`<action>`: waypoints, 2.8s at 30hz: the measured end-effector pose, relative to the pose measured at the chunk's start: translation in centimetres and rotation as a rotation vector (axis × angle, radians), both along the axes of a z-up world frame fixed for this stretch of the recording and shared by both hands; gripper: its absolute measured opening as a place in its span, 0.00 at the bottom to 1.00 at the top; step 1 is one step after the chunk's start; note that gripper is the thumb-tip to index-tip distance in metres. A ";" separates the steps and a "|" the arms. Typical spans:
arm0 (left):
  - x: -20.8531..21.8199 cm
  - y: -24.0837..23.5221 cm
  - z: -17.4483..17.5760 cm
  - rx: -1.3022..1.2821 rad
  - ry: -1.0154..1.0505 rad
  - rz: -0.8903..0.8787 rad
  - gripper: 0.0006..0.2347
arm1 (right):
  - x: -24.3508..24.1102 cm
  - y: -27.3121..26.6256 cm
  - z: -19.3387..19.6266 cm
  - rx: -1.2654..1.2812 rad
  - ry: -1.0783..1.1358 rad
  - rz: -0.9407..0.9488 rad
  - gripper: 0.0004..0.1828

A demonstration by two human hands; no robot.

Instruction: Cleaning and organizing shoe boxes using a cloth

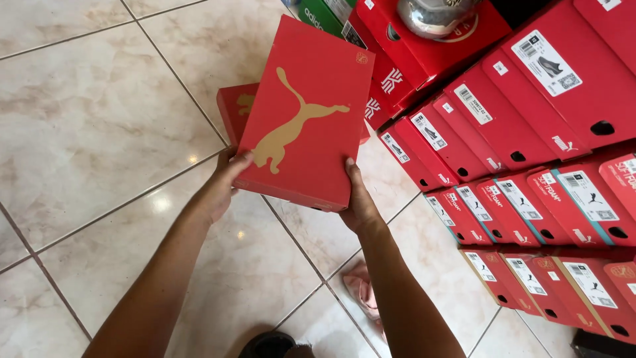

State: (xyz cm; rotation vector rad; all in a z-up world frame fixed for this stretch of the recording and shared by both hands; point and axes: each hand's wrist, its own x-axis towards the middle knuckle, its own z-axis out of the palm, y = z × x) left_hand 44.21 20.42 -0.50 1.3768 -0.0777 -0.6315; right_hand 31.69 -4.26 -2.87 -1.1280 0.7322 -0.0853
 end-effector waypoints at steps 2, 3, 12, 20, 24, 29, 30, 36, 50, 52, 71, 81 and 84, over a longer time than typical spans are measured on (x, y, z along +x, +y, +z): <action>-0.7 0.4 3.3 -0.145 0.199 -0.048 0.43 | 0.1 1.3 2.1 0.063 0.019 0.004 0.60; -1.2 0.6 3.9 -0.146 0.197 -0.051 0.43 | -0.1 1.5 2.7 0.062 0.017 0.001 0.60; -14.5 3.4 -2.1 -0.350 0.084 -0.075 0.36 | -10.4 -0.1 5.4 -0.053 0.072 0.103 0.41; -23.1 1.7 -2.1 -0.543 -0.222 -0.299 0.47 | -26.8 -2.2 11.4 -0.287 -0.332 0.305 0.47; -23.3 -3.3 0.6 -0.531 -0.429 -0.402 0.51 | -40.4 -6.4 7.8 -0.295 -0.241 0.075 0.45; -27.2 -11.9 17.9 -0.662 -0.862 -0.743 0.42 | -51.2 -7.6 12.6 -0.339 -0.799 -0.246 0.34; -28.8 -13.3 19.0 -0.662 -0.863 -0.752 0.42 | -52.0 -7.0 14.6 -0.340 -0.801 -0.254 0.34; -37.0 -22.7 23.0 -0.747 -0.705 -0.953 0.38 | -53.1 -6.8 25.5 -0.658 -0.551 -0.907 0.34; -38.3 -38.6 21.0 -0.312 -0.451 -0.934 0.42 | -48.9 -22.8 28.1 -0.169 -0.287 -1.125 0.17; -38.0 -38.3 21.7 -0.286 -0.382 -0.929 0.39 | -48.9 -22.8 27.7 -0.289 -0.286 -1.139 0.17; -37.3 -43.8 24.1 0.068 -0.199 -0.907 0.42 | -47.8 -28.8 25.8 -0.682 -0.267 -0.916 0.33; -36.4 -45.0 23.9 0.096 -0.298 -0.911 0.44 | -46.9 -29.5 25.4 -0.667 -0.291 -0.942 0.35; -36.6 -45.4 23.6 0.111 -0.305 -0.930 0.43 | -47.1 -29.6 25.2 -0.670 -0.304 -0.926 0.36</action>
